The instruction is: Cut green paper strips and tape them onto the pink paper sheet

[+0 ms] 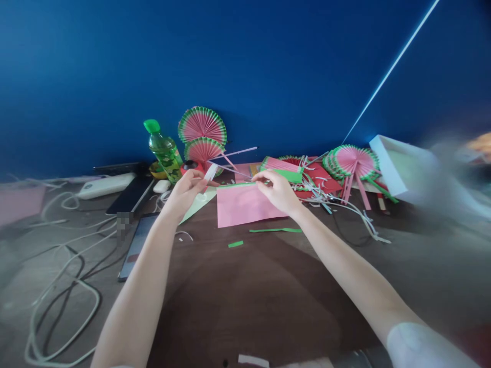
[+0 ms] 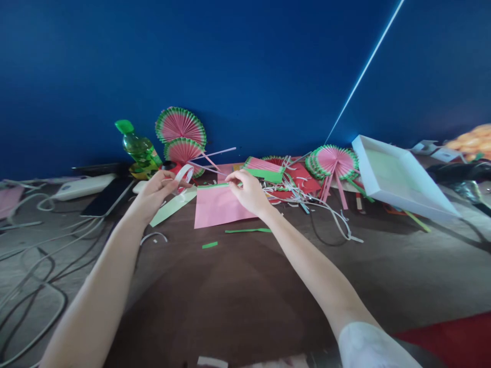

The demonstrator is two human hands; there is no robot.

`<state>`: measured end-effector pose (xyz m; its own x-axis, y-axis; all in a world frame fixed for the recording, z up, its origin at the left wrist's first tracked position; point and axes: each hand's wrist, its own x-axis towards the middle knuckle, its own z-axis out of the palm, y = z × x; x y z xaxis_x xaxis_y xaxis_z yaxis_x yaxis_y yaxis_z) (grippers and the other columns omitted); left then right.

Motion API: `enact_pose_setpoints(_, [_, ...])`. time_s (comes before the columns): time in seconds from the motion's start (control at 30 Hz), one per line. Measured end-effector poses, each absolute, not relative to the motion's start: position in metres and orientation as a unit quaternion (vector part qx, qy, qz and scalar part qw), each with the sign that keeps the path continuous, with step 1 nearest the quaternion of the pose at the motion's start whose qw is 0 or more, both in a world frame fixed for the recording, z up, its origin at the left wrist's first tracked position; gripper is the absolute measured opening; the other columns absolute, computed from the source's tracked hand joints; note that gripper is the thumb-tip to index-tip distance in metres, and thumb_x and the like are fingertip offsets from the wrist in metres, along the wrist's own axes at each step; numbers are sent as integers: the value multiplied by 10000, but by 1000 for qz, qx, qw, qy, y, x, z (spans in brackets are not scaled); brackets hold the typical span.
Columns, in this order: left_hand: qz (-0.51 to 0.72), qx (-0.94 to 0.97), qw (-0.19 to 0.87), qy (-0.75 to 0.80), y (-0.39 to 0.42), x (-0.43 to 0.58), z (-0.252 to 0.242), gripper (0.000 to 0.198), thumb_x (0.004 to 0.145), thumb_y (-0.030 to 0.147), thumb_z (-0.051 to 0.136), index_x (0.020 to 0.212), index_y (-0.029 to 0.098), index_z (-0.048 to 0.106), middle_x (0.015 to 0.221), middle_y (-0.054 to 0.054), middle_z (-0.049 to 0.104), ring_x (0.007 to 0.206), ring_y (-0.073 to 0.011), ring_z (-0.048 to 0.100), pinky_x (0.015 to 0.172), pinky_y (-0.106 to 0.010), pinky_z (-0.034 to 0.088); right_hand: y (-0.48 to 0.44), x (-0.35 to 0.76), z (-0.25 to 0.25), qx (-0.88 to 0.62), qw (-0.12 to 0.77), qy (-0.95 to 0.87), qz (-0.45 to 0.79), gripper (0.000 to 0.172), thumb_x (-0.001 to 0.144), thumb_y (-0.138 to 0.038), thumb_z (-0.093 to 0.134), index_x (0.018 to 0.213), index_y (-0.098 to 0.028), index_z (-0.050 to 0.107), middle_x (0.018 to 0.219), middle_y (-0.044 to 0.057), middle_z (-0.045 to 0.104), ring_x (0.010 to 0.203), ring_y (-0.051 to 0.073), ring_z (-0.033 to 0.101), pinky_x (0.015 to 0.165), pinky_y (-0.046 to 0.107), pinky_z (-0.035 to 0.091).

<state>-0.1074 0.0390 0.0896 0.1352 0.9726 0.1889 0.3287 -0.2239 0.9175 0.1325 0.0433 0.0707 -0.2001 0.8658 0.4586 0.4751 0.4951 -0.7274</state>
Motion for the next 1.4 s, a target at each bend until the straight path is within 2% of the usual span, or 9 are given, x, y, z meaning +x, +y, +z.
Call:
enact_pose_setpoints(0.13, [409,683,360,486,31,-89,93,282,808,407,510,961,169,515,834,-59,694,770,-165,609,662,-265,420,29,117,75,-385,481,-748,247,274,791,-132,465,1021,-224,583,1048,58,567,956,156,558,826,330,472])
enact_pose_setpoints(0.23, [406,681,412,450,25,-73,94,313,821,397,501,1015,152,514,853,-72,684,754,-166,637,685,-277,446,20,109,79,-351,498,-754,246,365,806,-135,469,1149,-246,524,1176,71,525,1103,164,502,954,365,423])
enact_pose_setpoints(0.4, [390,680,479,395,20,-59,89,386,788,317,548,1121,151,444,899,-63,660,758,-157,641,742,-302,473,17,108,81,-360,485,-760,241,355,814,-159,475,1151,-242,549,1218,68,520,1185,192,452,1041,410,343])
enact_pose_setpoints(0.53, [367,683,515,366,20,-59,87,480,745,235,584,1178,164,389,972,-71,646,858,-166,632,834,-333,464,18,111,81,-373,482,-752,252,368,812,-156,477,1159,-255,547,1216,58,518,1183,190,456,1037,407,352])
enact_pose_setpoints(0.7, [371,670,524,372,19,-58,87,462,757,215,567,1181,176,387,1039,-84,636,898,-173,635,871,-342,455,17,112,83,-374,480,-746,270,346,801,-117,475,1109,-237,576,1200,58,528,1182,165,454,1046,373,347])
enact_pose_setpoints(0.9, [361,659,531,391,15,-53,89,394,746,234,578,1113,160,457,1032,-94,654,880,-193,649,849,-351,460,14,112,87,-363,498,-712,335,243,796,-133,488,972,-246,612,1141,42,545,1131,160,490,954,354,430])
enact_pose_setpoints(1.07, [357,632,547,417,13,-47,89,257,738,206,568,972,141,485,968,-107,674,810,-199,665,718,-311,477,13,112,91,-369,506,-704,335,116,779,-173,535,853,-217,613,1012,35,591,1015,166,542,836,326,465])
enact_pose_setpoints(1.23, [414,570,567,428,12,-43,83,319,712,159,603,921,174,363,834,-63,694,705,-183,673,670,-324,483,16,115,90,-346,509,-704,355,116,781,-186,537,871,-204,607,944,26,593,927,153,560,782,302,465])
enact_pose_setpoints(1.4, [366,571,619,396,11,-43,86,252,728,211,610,924,146,464,938,-106,684,772,-201,676,724,-340,492,16,117,91,-329,512,-716,341,152,785,-148,516,876,-217,617,963,17,588,903,134,565,792,292,463])
